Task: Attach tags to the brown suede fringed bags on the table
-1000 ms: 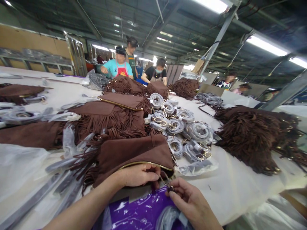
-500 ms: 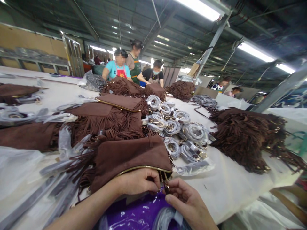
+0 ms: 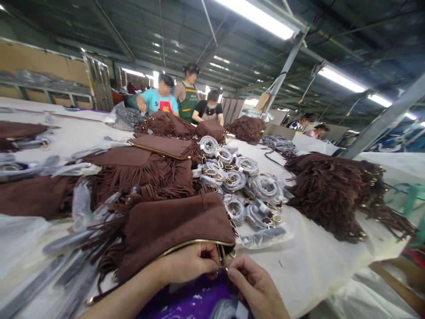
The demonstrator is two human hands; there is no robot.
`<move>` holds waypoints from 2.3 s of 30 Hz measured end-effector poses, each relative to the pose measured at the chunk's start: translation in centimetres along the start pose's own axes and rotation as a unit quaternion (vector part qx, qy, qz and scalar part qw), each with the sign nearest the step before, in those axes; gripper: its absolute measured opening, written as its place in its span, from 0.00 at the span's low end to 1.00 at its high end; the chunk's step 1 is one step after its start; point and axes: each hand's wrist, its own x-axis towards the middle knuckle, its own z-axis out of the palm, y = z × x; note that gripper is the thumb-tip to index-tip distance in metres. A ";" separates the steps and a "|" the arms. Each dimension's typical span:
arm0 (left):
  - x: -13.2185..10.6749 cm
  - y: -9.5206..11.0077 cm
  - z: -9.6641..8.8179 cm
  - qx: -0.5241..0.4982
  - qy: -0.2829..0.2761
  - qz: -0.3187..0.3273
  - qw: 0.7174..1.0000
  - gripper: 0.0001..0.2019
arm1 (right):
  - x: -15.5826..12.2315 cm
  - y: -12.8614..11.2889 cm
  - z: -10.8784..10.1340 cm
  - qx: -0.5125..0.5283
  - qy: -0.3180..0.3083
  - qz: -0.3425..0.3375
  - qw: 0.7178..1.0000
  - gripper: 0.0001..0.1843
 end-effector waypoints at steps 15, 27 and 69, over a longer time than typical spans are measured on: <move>-0.6 2.0 -1.9 0.006 0.056 0.021 0.998 0.07 | 2.3 -1.6 2.6 -0.015 0.037 -0.078 0.996 0.26; -0.6 1.9 -1.5 0.038 0.053 0.008 0.998 0.07 | 2.6 -0.6 1.6 -0.192 0.044 -0.253 0.947 0.18; -0.7 1.2 0.3 0.056 0.050 -0.020 0.997 0.04 | 2.5 1.2 -0.1 -0.221 -0.068 -0.256 0.938 0.20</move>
